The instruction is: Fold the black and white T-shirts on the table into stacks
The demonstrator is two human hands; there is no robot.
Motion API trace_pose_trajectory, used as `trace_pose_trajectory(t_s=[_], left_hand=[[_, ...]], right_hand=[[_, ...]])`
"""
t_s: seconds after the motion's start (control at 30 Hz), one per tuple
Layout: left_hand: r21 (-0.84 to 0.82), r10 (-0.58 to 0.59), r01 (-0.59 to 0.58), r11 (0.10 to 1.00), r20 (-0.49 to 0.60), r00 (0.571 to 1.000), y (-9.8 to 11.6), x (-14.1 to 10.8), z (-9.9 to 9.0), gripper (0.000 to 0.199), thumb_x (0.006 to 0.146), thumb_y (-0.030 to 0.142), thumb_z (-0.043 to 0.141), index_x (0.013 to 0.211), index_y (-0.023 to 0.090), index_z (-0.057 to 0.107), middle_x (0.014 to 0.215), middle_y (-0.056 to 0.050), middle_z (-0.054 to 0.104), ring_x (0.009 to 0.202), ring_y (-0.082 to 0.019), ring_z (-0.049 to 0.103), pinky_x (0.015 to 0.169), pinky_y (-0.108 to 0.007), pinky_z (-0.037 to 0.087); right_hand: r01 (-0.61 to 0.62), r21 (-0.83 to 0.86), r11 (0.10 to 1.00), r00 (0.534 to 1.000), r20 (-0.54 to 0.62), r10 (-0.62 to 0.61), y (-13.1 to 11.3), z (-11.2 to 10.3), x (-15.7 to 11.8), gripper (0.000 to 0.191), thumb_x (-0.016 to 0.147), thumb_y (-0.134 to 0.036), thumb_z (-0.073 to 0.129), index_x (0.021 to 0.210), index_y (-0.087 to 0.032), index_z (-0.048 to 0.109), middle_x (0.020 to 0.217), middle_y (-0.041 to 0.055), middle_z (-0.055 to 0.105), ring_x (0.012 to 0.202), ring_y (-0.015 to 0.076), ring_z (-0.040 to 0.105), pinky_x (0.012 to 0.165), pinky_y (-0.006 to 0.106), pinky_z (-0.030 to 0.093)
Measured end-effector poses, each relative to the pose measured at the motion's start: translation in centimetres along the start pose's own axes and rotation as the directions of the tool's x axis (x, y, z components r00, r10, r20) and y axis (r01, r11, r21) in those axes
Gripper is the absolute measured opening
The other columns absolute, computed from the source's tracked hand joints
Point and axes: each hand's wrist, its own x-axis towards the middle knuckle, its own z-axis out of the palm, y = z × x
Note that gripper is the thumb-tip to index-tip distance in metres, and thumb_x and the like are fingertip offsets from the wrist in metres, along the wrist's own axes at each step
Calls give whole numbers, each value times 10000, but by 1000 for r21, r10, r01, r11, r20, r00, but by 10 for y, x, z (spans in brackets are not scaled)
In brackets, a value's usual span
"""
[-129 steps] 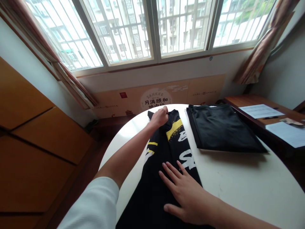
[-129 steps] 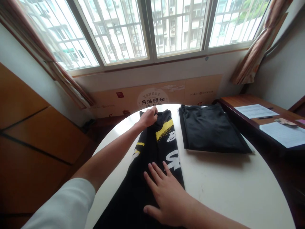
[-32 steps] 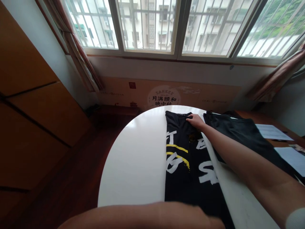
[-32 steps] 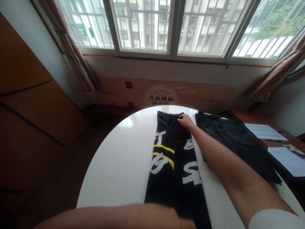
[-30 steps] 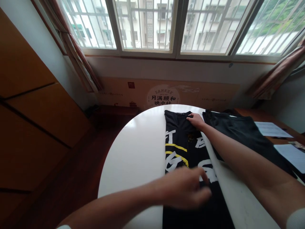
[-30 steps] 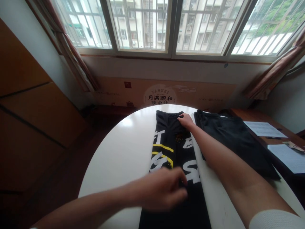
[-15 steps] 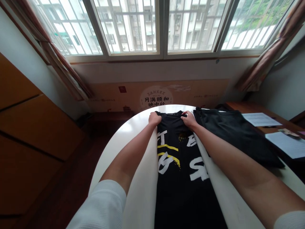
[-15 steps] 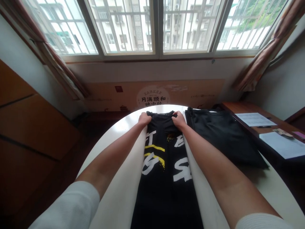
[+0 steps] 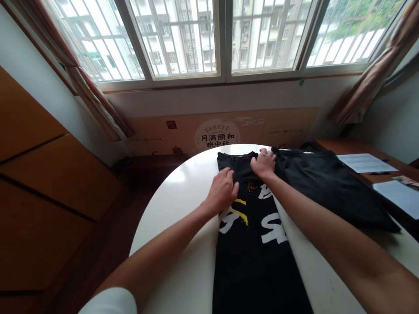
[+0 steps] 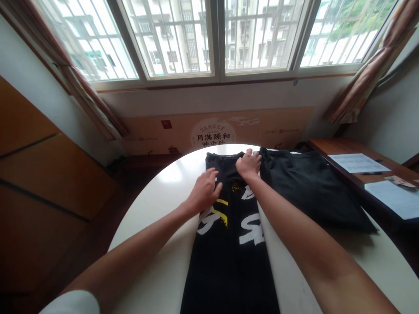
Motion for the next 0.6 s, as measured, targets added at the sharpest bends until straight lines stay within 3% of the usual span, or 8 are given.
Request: trace_pose_trajectory(t_s=[0.07,0.13,0.17,0.27,0.37,0.43,0.5,0.6], left_hand=[[21,99,-103,994,135,986,16,-45,-5,582,1060,419,469,1545,97,467,1662,-211,432,1571,-347,367,1280,-490,321],[46,127,-141,989,229,965,30,-88,-9,701,1068,480,453,1618,52,383,1710,-232,349,1615,-362,282,1301,-504,284],[59,145,-165,984,254,956,36,-109,-11,754,1070,508,444,1637,23,343,1720,-249,311,1625,-375,250,1307,-510,272],[99,314,-351,931,270,910,52,-166,-10,839,1068,551,446,1664,-10,264,1731,-264,236,1630,-394,210,1309,-492,276],[191,558,-601,776,235,796,65,-209,-1,670,1097,401,444,1625,-2,358,1680,-237,370,1591,-345,339,1284,-418,331],[296,633,-653,697,174,755,71,-226,9,541,1106,311,446,1558,14,467,1598,-214,509,1517,-319,475,1242,-398,395],[358,678,-664,656,106,727,77,-236,17,488,1114,330,464,1510,53,531,1535,-181,591,1438,-299,571,1181,-388,472],[306,740,-715,628,48,671,86,-245,26,455,1130,398,441,1480,144,580,1543,-92,600,1408,-227,605,1108,-319,545]], right_hand=[[200,-128,971,978,90,-189,-11,-5,-22,568,969,-296,527,1496,-87,497,1615,265,431,1492,403,365,1206,535,306],[394,-213,894,900,286,-328,-15,-5,-46,604,1027,-364,457,1571,-101,458,1676,208,405,1550,352,320,1264,504,241],[442,-230,867,863,374,-340,-15,-4,-57,635,1045,-406,430,1602,-100,435,1694,191,394,1570,336,308,1280,503,221],[436,-263,861,827,494,-268,-5,2,-80,715,1071,-501,363,1665,-103,361,1746,162,310,1624,325,231,1304,566,148],[424,-291,857,824,517,-232,3,2,-88,735,1090,-533,279,1697,-119,294,1776,137,222,1653,299,142,1313,586,75],[427,-301,853,820,526,-225,5,-1,-89,754,1091,-557,262,1708,-124,266,1784,126,191,1659,287,113,1316,577,56],[436,-307,846,812,539,-223,4,-4,-92,771,1089,-577,261,1713,-126,248,1788,116,173,1660,281,103,1318,575,46],[453,-312,835,796,563,-222,4,-10,-98,790,1085,-599,253,1717,-125,229,1791,102,153,1661,279,103,1315,592,52]])
